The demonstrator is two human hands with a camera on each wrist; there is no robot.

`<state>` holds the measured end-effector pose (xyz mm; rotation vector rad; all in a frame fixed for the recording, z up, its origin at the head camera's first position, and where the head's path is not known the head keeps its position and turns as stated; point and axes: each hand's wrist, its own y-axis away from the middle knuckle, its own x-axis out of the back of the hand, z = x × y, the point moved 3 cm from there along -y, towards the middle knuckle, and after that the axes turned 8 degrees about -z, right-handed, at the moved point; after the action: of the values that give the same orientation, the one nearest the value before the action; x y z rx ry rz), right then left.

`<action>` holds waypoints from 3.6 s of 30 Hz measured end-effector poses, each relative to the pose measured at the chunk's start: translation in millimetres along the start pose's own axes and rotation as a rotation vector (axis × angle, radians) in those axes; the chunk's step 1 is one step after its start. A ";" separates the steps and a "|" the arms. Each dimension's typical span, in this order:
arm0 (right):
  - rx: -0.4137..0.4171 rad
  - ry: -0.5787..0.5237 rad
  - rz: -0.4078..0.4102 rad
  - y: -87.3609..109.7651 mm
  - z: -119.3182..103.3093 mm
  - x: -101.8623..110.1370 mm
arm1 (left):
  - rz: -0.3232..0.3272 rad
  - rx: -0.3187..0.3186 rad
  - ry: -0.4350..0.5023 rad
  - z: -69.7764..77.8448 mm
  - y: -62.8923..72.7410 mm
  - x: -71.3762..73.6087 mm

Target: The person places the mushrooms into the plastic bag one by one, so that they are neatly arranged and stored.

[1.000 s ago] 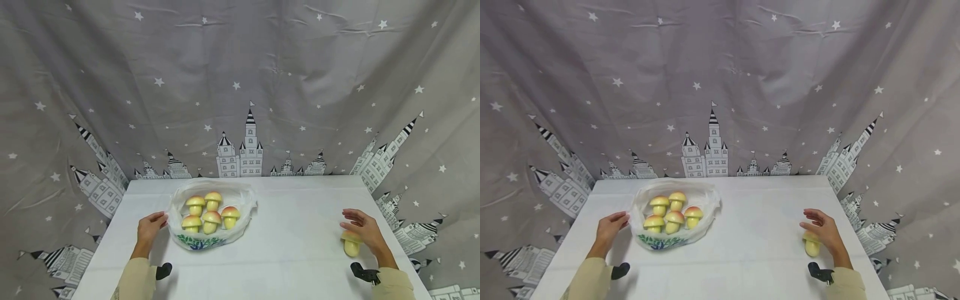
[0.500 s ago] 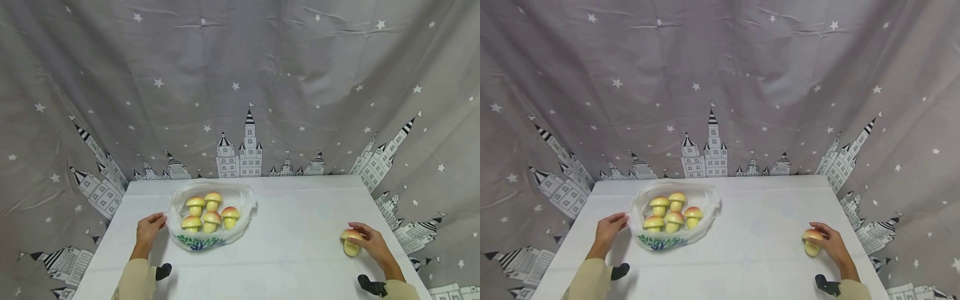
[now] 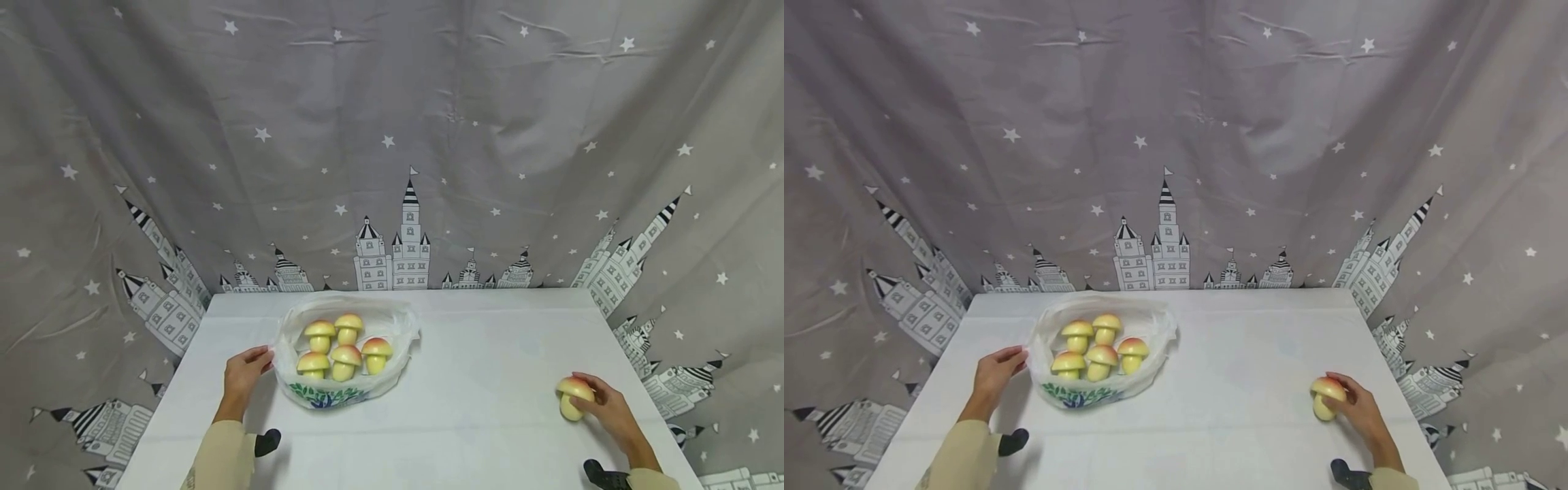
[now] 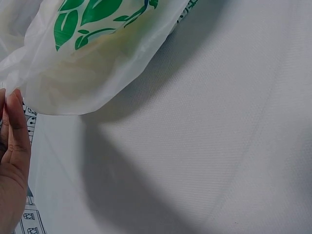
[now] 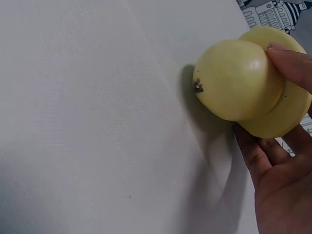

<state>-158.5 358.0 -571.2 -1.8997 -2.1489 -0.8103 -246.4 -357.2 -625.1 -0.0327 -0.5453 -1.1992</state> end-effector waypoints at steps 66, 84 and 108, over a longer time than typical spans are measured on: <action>0.243 -0.209 -0.125 -89.3 -119.7 -113.0 | -0.051 0.040 0.059 69.3 63.2 8.6; 0.364 -0.234 -0.174 -102.6 -181.7 -144.0 | -0.017 0.016 0.039 3.8 3.7 0.0; 0.369 -0.158 -0.031 -134.2 -208.0 -187.5 | 0.005 0.025 0.077 -1.1 -0.1 1.5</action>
<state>-300.8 86.5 -521.2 -1.7908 -2.2315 -0.2467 -245.6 -358.9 -625.4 0.0335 -0.4924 -1.1838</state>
